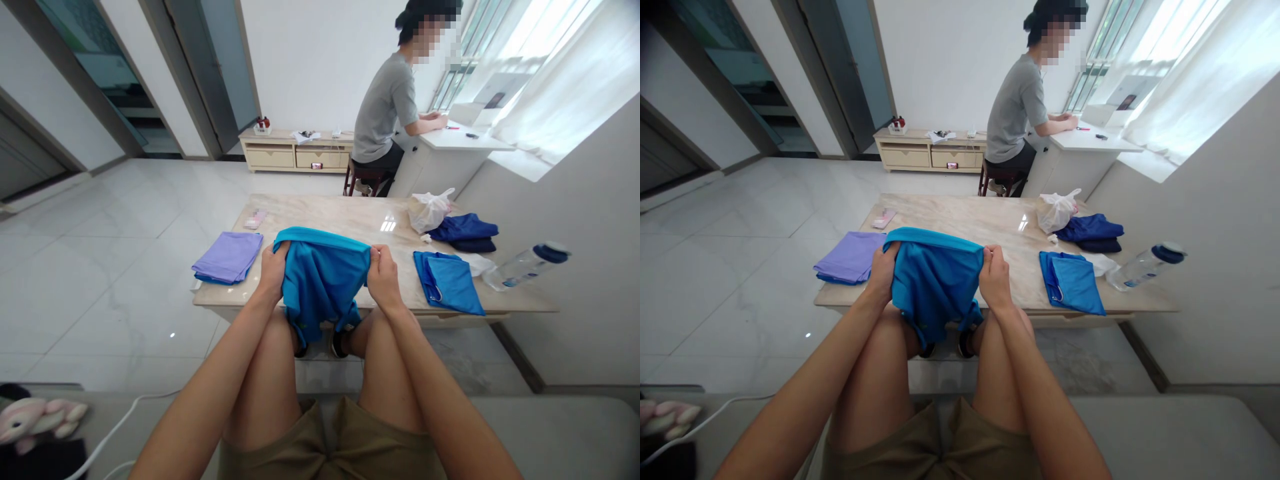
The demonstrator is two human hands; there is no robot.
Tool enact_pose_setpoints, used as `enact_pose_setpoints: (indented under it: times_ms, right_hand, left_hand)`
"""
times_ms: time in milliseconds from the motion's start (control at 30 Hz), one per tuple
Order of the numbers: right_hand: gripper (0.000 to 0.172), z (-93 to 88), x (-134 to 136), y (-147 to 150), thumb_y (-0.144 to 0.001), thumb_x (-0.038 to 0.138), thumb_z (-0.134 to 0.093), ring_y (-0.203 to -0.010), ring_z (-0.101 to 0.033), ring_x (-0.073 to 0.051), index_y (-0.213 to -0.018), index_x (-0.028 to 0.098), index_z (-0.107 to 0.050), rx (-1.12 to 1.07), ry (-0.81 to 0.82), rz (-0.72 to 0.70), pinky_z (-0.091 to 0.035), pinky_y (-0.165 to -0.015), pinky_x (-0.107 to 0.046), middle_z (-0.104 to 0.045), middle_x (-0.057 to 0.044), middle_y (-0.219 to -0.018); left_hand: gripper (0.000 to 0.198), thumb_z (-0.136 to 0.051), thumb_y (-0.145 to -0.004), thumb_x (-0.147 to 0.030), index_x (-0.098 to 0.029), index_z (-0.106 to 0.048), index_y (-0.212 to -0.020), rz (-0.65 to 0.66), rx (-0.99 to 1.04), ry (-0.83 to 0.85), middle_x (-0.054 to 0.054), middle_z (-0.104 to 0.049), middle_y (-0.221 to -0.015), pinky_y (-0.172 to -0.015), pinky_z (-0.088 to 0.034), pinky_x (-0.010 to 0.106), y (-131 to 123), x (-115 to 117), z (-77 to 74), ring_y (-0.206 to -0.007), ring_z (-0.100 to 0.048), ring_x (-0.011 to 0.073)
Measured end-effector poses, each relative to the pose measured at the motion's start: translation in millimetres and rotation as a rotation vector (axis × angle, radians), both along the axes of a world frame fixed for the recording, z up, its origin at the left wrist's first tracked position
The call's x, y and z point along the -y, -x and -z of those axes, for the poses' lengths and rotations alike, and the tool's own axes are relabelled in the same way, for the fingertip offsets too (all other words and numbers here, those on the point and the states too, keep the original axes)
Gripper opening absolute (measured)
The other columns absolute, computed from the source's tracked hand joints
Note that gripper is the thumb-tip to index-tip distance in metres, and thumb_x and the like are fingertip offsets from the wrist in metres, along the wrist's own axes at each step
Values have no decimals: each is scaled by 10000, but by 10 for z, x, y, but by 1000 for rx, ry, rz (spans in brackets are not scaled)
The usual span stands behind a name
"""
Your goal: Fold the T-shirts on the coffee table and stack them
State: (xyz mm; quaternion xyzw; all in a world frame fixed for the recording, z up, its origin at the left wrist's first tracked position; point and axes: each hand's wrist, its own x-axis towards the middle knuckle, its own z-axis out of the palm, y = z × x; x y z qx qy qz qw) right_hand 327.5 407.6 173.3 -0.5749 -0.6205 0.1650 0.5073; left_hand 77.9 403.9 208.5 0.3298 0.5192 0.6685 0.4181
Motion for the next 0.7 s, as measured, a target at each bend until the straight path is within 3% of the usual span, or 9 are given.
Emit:
enact_pose_setpoints:
  times_ms: [167,300,433,500,633,700]
  right_hand:
    - [447,-59,24,-56,-1124,630,-424,-709,-572,-219,-949,264,-612,-32,18,-69,-429,-720,-347,-601,9,-727]
    - [489,-136,67,-38,-1068,702,-547,-815,-643,-234,-937,249,-673,-20,39,-159,-477,-808,-362,-706,-20,-832]
    - [518,-140,66,-22,-937,768,-742,-801,-682,-276,-961,255,-683,58,36,-163,-514,-794,-416,-738,-43,-849]
    - [452,-60,24,-35,-918,687,-815,-840,-724,-319,-1006,259,-698,119,20,-183,-543,-803,-453,-765,-75,-895]
    - [81,254,-103,-108,-1003,283,-681,-1017,-772,-353,-1047,268,-748,310,75,-271,-605,-906,-489,-796,-94,-1031]
    - [165,396,-163,-177,-959,162,-634,-1010,-775,-337,-938,259,-766,413,127,-302,-623,-935,-507,-780,-80,-972]
  left_hand:
    - [488,-902,-706,-627,-196,-678,-756,-33,-4,14,-34,-620,-689,-604,-468,258,28,-22,32,-664,-543,142]
    - [506,-904,-718,-639,-198,-658,-751,-66,-11,17,-44,-576,-680,-582,-427,250,59,-18,35,-650,-500,128]
    - [497,-895,-719,-637,-200,-662,-766,-84,-16,7,-46,-569,-687,-576,-408,246,87,-31,54,-649,-471,124]
    - [473,-870,-740,-631,-202,-681,-799,-94,-34,-4,-40,-587,-704,-594,-420,249,105,-60,88,-663,-484,132]
    - [397,-785,-807,-580,-222,-634,-723,-97,-208,-55,-44,-554,-664,-624,-422,246,161,-131,189,-667,-478,141]
    - [360,-747,-828,-532,-226,-625,-684,-12,-356,-89,-38,-575,-655,-653,-437,244,221,-130,220,-678,-503,150]
